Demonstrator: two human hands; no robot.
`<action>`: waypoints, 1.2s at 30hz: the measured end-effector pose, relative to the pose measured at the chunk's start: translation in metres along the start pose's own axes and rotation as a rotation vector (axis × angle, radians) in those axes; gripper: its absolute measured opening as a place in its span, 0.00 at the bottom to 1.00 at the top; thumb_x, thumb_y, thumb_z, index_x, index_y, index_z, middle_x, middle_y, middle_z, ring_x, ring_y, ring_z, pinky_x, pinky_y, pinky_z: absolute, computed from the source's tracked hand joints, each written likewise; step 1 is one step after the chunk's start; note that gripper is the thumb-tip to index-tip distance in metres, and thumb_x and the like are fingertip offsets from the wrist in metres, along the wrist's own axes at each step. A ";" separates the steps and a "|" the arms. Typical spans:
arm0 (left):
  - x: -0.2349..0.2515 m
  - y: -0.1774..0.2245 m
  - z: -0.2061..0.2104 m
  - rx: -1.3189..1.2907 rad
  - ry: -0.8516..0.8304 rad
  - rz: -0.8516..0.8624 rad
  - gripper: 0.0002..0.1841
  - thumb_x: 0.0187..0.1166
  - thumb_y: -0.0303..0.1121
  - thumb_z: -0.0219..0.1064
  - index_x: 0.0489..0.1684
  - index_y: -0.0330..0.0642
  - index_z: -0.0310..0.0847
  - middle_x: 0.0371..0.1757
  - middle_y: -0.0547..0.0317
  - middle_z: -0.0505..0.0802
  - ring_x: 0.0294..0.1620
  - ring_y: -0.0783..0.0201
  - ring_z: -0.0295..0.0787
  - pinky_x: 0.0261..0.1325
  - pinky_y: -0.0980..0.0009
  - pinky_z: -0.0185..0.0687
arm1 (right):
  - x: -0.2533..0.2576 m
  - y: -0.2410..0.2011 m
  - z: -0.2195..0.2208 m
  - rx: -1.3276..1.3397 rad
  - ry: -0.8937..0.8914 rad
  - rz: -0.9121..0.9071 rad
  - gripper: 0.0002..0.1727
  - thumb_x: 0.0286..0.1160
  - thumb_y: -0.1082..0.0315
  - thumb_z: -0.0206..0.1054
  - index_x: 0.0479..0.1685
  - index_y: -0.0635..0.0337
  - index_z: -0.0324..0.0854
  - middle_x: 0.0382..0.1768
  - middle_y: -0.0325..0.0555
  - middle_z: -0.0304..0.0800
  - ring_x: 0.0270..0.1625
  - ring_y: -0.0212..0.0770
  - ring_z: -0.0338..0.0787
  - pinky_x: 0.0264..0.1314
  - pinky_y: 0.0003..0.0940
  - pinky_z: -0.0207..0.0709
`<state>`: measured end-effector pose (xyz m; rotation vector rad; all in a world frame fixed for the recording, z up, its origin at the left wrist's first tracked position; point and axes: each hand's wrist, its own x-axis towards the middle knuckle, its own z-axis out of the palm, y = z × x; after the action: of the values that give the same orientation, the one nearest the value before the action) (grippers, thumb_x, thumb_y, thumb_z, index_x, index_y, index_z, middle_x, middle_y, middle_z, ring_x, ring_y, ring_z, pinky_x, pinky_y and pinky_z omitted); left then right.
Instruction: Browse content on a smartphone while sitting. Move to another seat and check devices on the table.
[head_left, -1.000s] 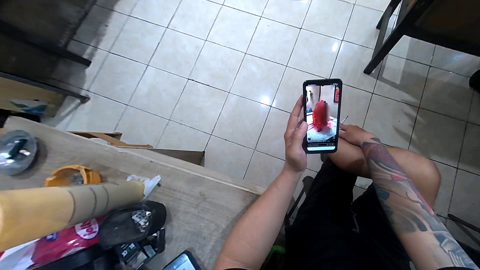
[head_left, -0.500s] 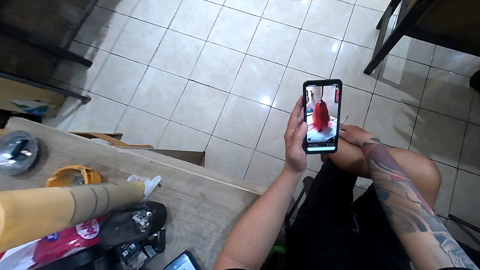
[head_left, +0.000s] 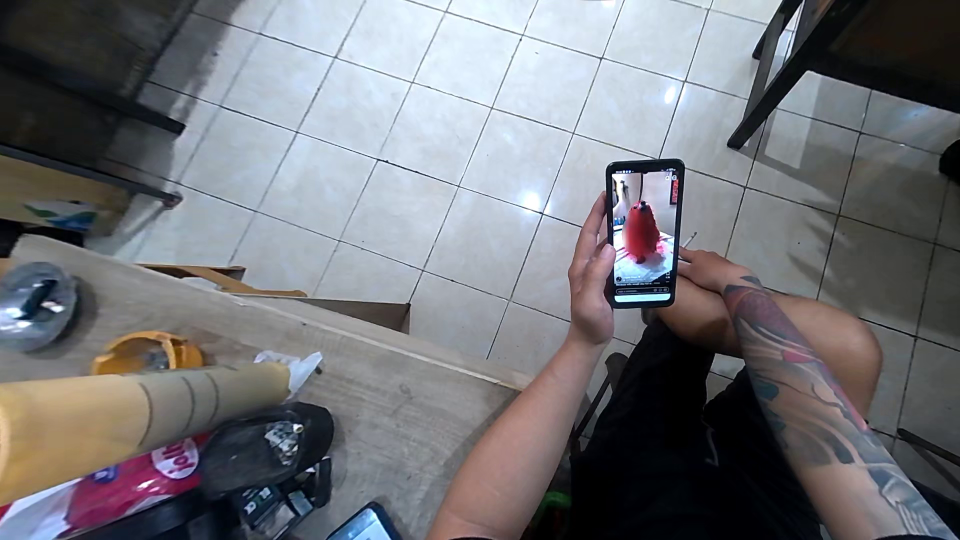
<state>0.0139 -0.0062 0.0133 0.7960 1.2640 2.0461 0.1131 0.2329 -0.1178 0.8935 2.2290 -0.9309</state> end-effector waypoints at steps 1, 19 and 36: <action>0.000 0.000 0.000 -0.001 0.000 -0.001 0.33 0.87 0.43 0.39 0.96 0.55 0.45 0.83 0.49 0.74 0.67 0.54 0.85 0.59 0.54 0.89 | 0.001 0.001 0.000 -0.007 0.003 -0.003 0.40 0.89 0.37 0.51 0.95 0.47 0.56 0.74 0.62 0.83 0.77 0.66 0.80 0.78 0.72 0.66; 0.000 0.000 -0.001 0.016 -0.003 -0.017 0.32 0.88 0.43 0.39 0.96 0.56 0.45 0.84 0.50 0.74 0.69 0.55 0.83 0.62 0.54 0.88 | 0.000 0.000 0.000 -0.017 -0.002 0.009 0.40 0.89 0.37 0.50 0.95 0.46 0.55 0.74 0.63 0.82 0.78 0.67 0.79 0.78 0.73 0.66; 0.000 0.000 0.001 0.017 -0.004 -0.048 0.32 0.88 0.41 0.42 0.96 0.57 0.45 0.82 0.49 0.76 0.66 0.54 0.86 0.59 0.54 0.89 | 0.003 0.003 0.001 0.003 -0.003 -0.004 0.39 0.89 0.38 0.51 0.94 0.47 0.57 0.74 0.62 0.83 0.77 0.68 0.80 0.77 0.74 0.66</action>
<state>0.0141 -0.0057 0.0136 0.7699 1.2876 1.9976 0.1137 0.2345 -0.1219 0.8887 2.2278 -0.9373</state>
